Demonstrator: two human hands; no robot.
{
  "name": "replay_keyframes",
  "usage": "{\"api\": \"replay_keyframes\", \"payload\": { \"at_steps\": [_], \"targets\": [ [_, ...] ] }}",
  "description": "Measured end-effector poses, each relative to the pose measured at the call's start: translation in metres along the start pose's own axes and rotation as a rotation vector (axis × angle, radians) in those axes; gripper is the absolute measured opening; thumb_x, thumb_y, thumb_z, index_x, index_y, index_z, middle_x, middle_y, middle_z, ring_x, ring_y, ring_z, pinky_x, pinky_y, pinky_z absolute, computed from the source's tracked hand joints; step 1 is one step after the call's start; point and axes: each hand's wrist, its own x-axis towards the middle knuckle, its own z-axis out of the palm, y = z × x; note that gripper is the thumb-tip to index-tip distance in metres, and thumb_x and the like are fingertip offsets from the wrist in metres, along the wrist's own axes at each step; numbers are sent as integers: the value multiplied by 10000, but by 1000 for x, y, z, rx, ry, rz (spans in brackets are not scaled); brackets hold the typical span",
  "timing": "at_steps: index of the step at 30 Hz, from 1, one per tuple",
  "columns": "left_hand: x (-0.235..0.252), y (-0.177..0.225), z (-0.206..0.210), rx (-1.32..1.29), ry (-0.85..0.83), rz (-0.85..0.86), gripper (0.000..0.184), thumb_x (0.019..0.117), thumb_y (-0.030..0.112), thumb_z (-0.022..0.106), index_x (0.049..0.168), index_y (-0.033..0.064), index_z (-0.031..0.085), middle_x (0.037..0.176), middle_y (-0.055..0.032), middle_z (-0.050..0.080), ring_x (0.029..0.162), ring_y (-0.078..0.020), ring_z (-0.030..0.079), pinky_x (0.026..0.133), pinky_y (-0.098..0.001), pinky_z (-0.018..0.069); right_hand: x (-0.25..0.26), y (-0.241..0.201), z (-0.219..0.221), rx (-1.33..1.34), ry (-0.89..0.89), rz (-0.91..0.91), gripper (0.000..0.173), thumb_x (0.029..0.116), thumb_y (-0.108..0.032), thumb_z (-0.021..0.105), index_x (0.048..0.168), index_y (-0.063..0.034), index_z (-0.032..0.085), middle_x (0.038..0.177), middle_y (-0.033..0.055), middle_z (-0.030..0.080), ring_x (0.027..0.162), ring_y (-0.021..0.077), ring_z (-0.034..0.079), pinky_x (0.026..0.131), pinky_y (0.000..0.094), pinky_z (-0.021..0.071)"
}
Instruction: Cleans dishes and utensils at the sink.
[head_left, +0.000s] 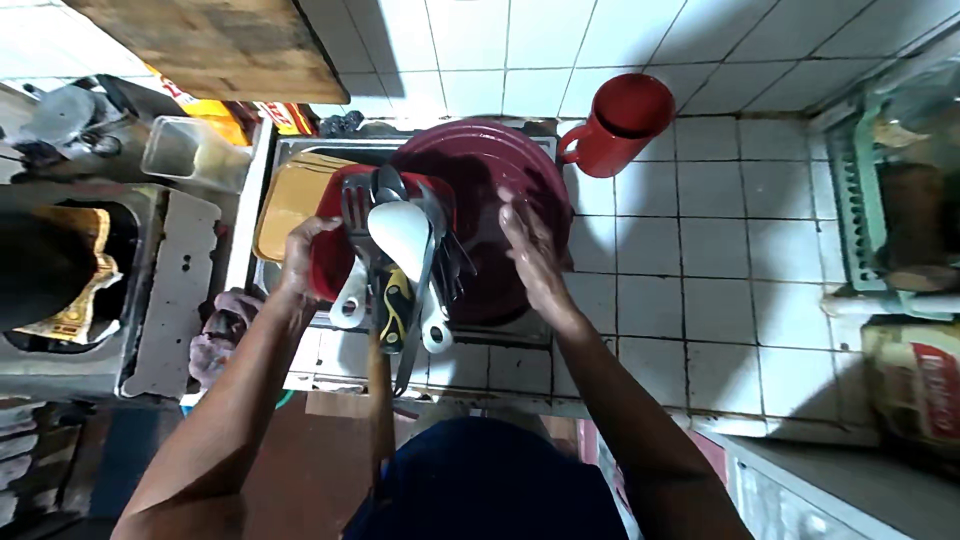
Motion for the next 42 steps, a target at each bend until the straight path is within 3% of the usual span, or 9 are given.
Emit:
{"api": "replay_keyframes", "payload": {
  "at_steps": [4,15,22,25,26,28,31,37,42],
  "targets": [
    [32,6,17,163,-105,-51,229,1006,200,396,1098,194,605,865,79,701,760,-21,681,655,-231,587,42,10,39,369,-57,371,706,1043,-606,416,1638,-264,253,1683,48,270,1528,255,283,1177,620,296],
    [76,35,110,1363,-132,17,602,934,452,688,1105,-121,623,1131,-342,633,1116,-499,614,913,-711,456,67,40,64,238,166,484,564,1011,-324,654,1437,5,486,1400,213,548,1280,290,525,1052,487,444],
    [43,23,180,1857,-89,276,790,876,281,766,1361,-211,384,1286,-395,532,1168,-535,590,877,-630,513,74,39,46,150,245,335,965,907,-75,751,1618,-10,103,1595,230,353,1462,293,384,1193,429,346],
    [-7,39,194,1855,-147,378,635,883,28,696,1408,-182,406,1299,-394,532,1169,-522,590,907,-556,504,77,36,37,183,218,346,818,909,-53,741,1571,4,264,1539,209,433,1418,265,433,1169,410,372],
    [-30,80,210,2042,-394,110,596,1029,48,543,1514,-159,263,1471,-364,419,1344,-442,498,1063,-443,445,77,34,33,170,200,355,778,925,-52,721,1567,11,285,1539,213,435,1421,269,433,1172,413,369],
    [-26,45,198,1977,-77,677,421,942,-125,525,1357,-168,473,1211,-374,562,1065,-498,614,826,-507,494,77,31,28,112,185,343,599,955,-13,653,1501,17,407,1468,217,503,1354,275,491,1120,426,413],
    [-13,52,197,2116,-12,810,486,947,-109,520,1408,-164,375,1194,-392,500,1028,-531,586,757,-545,476,81,34,21,8,142,347,466,987,8,556,1445,26,468,1398,224,548,1288,285,532,1066,449,445],
    [-37,110,170,1977,-31,732,730,888,246,778,1450,-57,424,1337,-408,477,1191,-575,530,925,-614,464,83,29,12,-325,118,270,578,1021,-104,538,1540,55,340,1509,266,468,1416,355,453,1167,513,365],
    [-8,130,107,1519,191,603,912,820,717,631,1347,-23,557,1266,-326,617,1213,-533,575,978,-728,401,69,21,-10,-474,136,-59,629,976,-35,577,1556,50,348,1598,234,387,1493,309,381,1233,425,306]
  ]
}}
